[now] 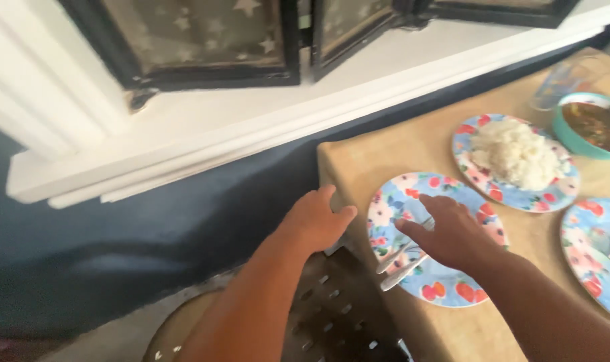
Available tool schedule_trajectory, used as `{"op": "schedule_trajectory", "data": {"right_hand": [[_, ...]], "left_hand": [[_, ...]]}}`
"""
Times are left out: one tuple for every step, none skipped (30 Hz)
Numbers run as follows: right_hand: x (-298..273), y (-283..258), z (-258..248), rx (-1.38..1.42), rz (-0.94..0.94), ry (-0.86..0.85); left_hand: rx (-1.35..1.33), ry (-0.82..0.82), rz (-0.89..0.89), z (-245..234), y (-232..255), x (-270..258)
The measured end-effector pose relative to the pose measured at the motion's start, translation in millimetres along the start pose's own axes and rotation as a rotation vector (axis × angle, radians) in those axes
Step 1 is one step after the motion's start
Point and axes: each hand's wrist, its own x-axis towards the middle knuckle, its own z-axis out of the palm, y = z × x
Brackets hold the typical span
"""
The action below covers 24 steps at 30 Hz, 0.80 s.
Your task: The person arranges plates, bowls of food, and utensils on a dining table and then moves a pot in the kitchen.
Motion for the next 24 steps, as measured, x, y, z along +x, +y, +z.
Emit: {"op": "schedule_trajectory", "data": {"right_hand": [[1, 5, 1, 0.011, 0.009, 0.004], [2, 11, 2, 0.018, 0.026, 0.008], [-1, 20, 4, 0.025, 0.056, 0.014], [-3, 16, 2, 0.037, 0.077, 0.02], [-10, 17, -5, 0.042, 0.09, 0.012], [-17, 17, -11, 0.047, 0.103, 0.005], [-21, 23, -9, 0.04, 0.119, 0.008], [-25, 28, -8, 0.028, 0.124, 0.009], [-23, 29, -8, 0.026, 0.123, 0.022], [-25, 31, -9, 0.027, 0.133, 0.038], [-27, 32, -9, 0.028, 0.139, 0.058], [-30, 33, -8, 0.03, 0.144, 0.078], [-37, 25, -14, 0.029, 0.167, 0.086], [-44, 16, -20, 0.037, 0.19, 0.078], [-52, 7, -25, 0.048, 0.219, 0.072], [-57, 10, -18, 0.052, 0.247, 0.081], [-63, 13, -13, 0.042, 0.253, 0.108], [-69, 15, -8, 0.03, 0.258, 0.135], [-78, 12, -5, 0.028, 0.285, 0.149], [-87, 8, -2, 0.029, 0.307, 0.176], [-93, 3, 1, 0.034, 0.323, 0.206], [-99, -5, 0, 0.037, 0.343, 0.223], [-106, -13, 1, 0.059, 0.403, 0.204], [-113, -21, 2, 0.082, 0.463, 0.185]], "left_hand": [[0.013, -0.005, 0.006, 3, 2, 5], [0.041, -0.005, 0.025, 6, 4, 9], [0.071, -0.014, 0.052, 13, 7, 13], [0.085, -0.03, 0.065, 11, 8, 18], [0.07, -0.014, 0.119, 16, 12, 19], [0.054, 0.002, 0.171, 20, 15, 21], [0.048, -0.01, 0.183, 24, 16, 20], [0.041, 0.002, 0.21, 27, 16, 18], [0.044, 0.025, 0.244, 22, 18, 21], [0.048, 0.024, 0.263, 17, 25, 19], [0.072, -0.012, 0.246, 11, 31, 15], [0.096, -0.047, 0.229, 6, 36, 12], [0.098, -0.063, 0.246, 6, 37, 13], [0.098, -0.087, 0.254, 6, 37, 13], [0.102, -0.116, 0.265, 6, 37, 14], [0.109, -0.136, 0.287, 6, 32, 16], [0.09, -0.133, 0.34, 7, 29, 18], [0.069, -0.13, 0.393, 8, 26, 21], [0.071, -0.146, 0.419, 7, 26, 19], [0.058, -0.161, 0.442, 6, 26, 17], [0.05, -0.169, 0.462, 1, 26, 17], [0.057, -0.179, 0.486, -3, 26, 18], [0.072, -0.197, 0.478, -6, 25, 19], [0.088, -0.215, 0.47, -8, 25, 19]]}}
